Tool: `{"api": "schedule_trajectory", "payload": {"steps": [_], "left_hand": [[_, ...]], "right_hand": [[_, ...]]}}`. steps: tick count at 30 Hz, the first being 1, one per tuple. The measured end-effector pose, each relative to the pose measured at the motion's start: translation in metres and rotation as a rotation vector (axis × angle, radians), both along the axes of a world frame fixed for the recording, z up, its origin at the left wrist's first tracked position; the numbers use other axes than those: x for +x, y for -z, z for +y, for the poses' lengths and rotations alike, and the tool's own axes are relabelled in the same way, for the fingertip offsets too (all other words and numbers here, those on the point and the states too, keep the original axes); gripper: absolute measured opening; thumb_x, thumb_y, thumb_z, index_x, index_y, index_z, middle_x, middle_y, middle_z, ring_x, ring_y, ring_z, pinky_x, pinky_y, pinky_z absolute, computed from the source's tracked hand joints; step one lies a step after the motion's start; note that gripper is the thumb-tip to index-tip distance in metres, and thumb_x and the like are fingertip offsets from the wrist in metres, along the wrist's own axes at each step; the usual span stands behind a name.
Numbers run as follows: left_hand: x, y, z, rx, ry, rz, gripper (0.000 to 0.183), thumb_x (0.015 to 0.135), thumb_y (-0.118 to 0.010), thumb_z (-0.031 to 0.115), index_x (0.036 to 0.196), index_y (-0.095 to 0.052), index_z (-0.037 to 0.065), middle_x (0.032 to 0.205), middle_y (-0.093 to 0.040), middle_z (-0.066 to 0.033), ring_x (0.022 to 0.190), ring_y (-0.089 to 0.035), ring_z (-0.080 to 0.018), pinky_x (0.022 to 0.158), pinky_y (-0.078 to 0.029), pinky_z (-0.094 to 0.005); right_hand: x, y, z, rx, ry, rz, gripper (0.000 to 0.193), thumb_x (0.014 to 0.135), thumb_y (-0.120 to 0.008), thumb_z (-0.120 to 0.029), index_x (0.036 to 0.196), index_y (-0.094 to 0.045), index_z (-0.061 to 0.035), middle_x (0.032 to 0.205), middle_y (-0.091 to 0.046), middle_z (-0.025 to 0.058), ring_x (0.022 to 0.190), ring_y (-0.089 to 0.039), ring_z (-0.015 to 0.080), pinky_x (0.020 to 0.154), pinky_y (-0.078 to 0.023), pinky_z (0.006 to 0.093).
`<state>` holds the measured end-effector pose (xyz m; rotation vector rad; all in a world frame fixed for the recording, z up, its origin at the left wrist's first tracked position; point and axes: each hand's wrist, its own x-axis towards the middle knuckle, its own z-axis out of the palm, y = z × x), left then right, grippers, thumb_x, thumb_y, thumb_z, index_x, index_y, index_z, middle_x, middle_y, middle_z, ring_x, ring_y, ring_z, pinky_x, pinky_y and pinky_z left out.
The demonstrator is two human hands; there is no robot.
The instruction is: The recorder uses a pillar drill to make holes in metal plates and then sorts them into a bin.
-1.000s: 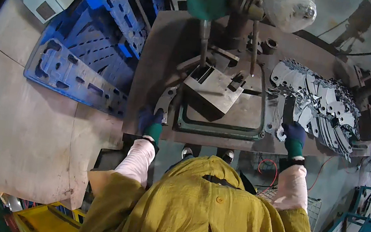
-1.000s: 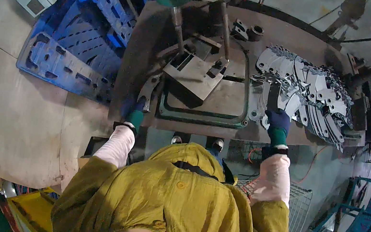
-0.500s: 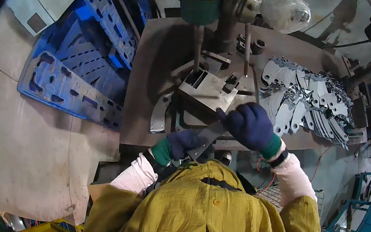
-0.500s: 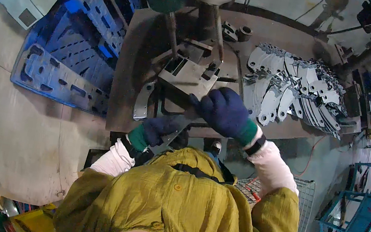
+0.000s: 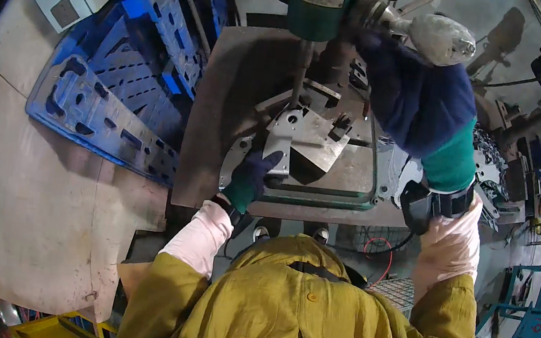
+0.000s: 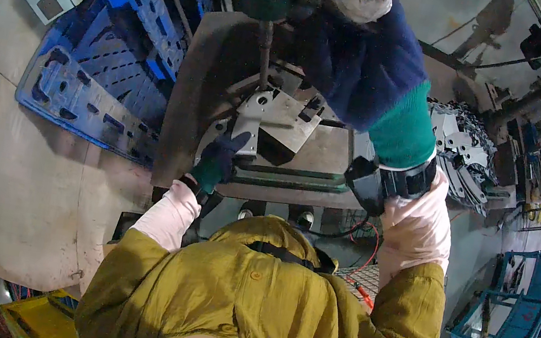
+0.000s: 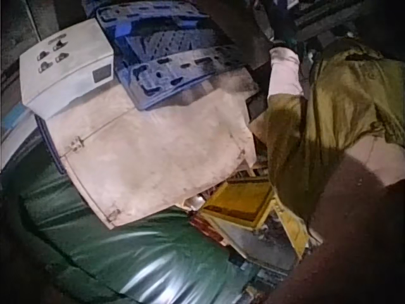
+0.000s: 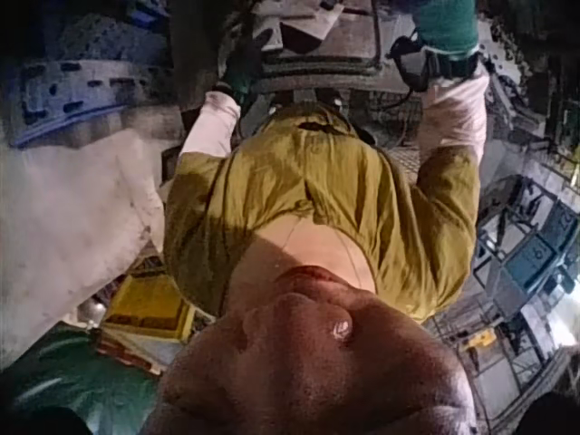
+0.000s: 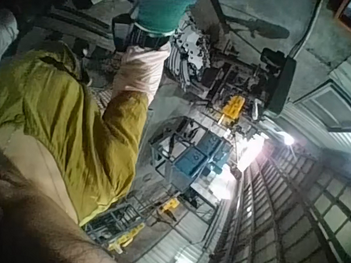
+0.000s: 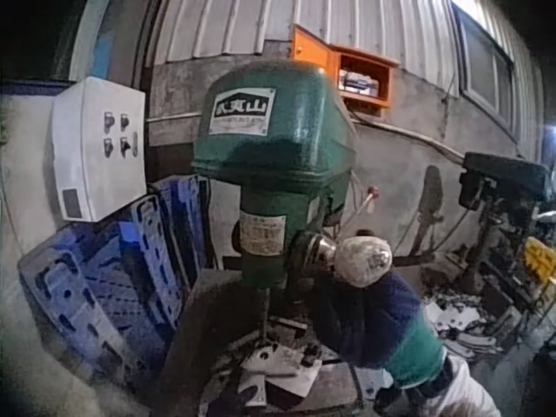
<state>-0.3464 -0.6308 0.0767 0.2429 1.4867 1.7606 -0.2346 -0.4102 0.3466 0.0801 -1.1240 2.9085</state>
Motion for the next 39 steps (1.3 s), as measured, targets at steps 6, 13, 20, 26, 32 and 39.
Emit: {"api": "schedule_trajectory", "payload": {"steps": [6, 13, 20, 26, 32, 39], "left_hand": [[-0.029, 0.045, 0.028, -0.075, -0.139, -0.152, 0.036, 0.085, -0.077, 0.032, 0.111, -0.064, 0.01, 0.089, -0.07, -0.0073, 0.062, -0.066, -0.0195, 0.051, -0.052, -0.0322], [-0.034, 0.05, 0.037, -0.224, -0.192, -0.148, 0.041, 0.081, -0.078, 0.04, 0.1, -0.069, 0.005, 0.082, -0.07, -0.0078, 0.058, -0.064, -0.0181, 0.05, -0.051, -0.0308], [-0.026, 0.02, 0.022, -0.152, -0.133, 0.0, 0.042, 0.083, -0.076, 0.041, 0.097, -0.072, 0.002, 0.081, -0.071, -0.0092, 0.059, -0.065, -0.0175, 0.054, -0.053, -0.0315], [-0.029, 0.017, 0.036, -0.329, -0.17, -0.072, 0.05, 0.082, -0.074, 0.047, 0.1, -0.071, 0.001, 0.084, -0.071, -0.0089, 0.068, -0.067, -0.0194, 0.06, -0.052, -0.0328], [-0.057, 0.086, 0.033, -0.606, -0.097, 0.17, 0.081, 0.072, -0.07, 0.068, 0.111, -0.068, -0.002, 0.108, -0.07, -0.0188, 0.098, -0.067, -0.0324, 0.085, -0.05, -0.0425], [-0.05, 0.057, 0.035, -0.794, 0.069, 0.433, 0.077, 0.077, -0.065, 0.067, 0.119, -0.065, 0.002, 0.12, -0.067, -0.0178, 0.107, -0.065, -0.0328, 0.09, -0.049, -0.0423]], "right_hand": [[-0.02, -0.032, -0.011, -0.291, -0.015, -0.037, 0.025, 0.097, -0.056, -0.012, 0.12, -0.059, -0.002, 0.11, -0.068, 0.0155, 0.096, -0.067, 0.0231, 0.088, -0.056, 0.0339], [-0.019, -0.012, -0.011, -0.043, 0.17, 0.097, 0.032, 0.098, -0.054, -0.017, 0.126, -0.054, -0.0013, 0.115, -0.065, 0.0173, 0.099, -0.066, 0.0234, 0.089, -0.057, 0.0343], [-0.004, 0.057, 0.001, 0.814, 0.261, 0.02, 0.041, 0.089, -0.058, -0.008, 0.129, -0.055, 0.002, 0.112, -0.065, 0.0148, 0.096, -0.067, 0.0233, 0.084, -0.056, 0.0347], [-0.021, 0.085, -0.015, 0.63, 0.406, -0.27, 0.031, 0.09, -0.06, -0.011, 0.118, -0.062, 0.003, 0.088, -0.068, 0.0116, 0.071, -0.066, 0.019, 0.065, -0.056, 0.0325], [-0.046, 0.127, -0.002, 0.929, 0.733, -0.35, 0.029, 0.083, -0.066, -0.015, 0.108, -0.067, -0.0005, 0.083, -0.07, 0.0106, 0.069, -0.066, 0.017, 0.065, -0.053, 0.0317], [-0.057, 0.166, 0.021, 1.102, 1.024, -0.36, 0.029, 0.082, -0.067, -0.02, 0.106, -0.069, -0.0049, 0.081, -0.071, 0.0116, 0.071, -0.068, 0.0164, 0.068, -0.054, 0.0346]]}}
